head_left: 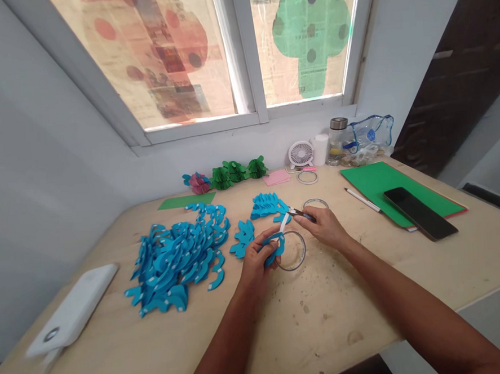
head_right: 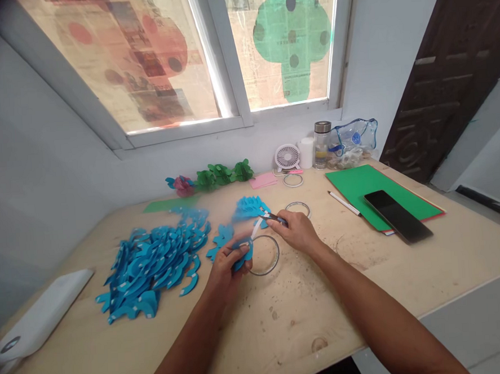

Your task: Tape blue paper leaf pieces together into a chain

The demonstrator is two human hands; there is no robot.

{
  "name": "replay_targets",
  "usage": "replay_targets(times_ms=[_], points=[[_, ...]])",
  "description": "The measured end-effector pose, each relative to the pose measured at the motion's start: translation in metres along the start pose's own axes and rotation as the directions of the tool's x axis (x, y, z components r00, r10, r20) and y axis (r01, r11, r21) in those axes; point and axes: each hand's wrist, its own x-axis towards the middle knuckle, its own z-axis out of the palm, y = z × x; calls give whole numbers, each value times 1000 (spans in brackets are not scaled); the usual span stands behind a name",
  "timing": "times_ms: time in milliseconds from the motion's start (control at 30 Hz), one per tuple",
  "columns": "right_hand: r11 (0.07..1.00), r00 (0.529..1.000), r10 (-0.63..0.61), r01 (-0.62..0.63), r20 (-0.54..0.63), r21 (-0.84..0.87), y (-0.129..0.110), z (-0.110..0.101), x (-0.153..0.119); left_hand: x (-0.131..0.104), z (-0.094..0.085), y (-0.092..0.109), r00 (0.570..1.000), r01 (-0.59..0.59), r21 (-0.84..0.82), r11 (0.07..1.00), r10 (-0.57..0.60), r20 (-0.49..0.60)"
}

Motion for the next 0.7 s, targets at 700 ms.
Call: replay_targets(times_ms=[700], points=[[741, 941, 276, -338, 195, 581, -8, -5, 0, -2, 0, 0, 993, 9, 99, 995, -20, 115]])
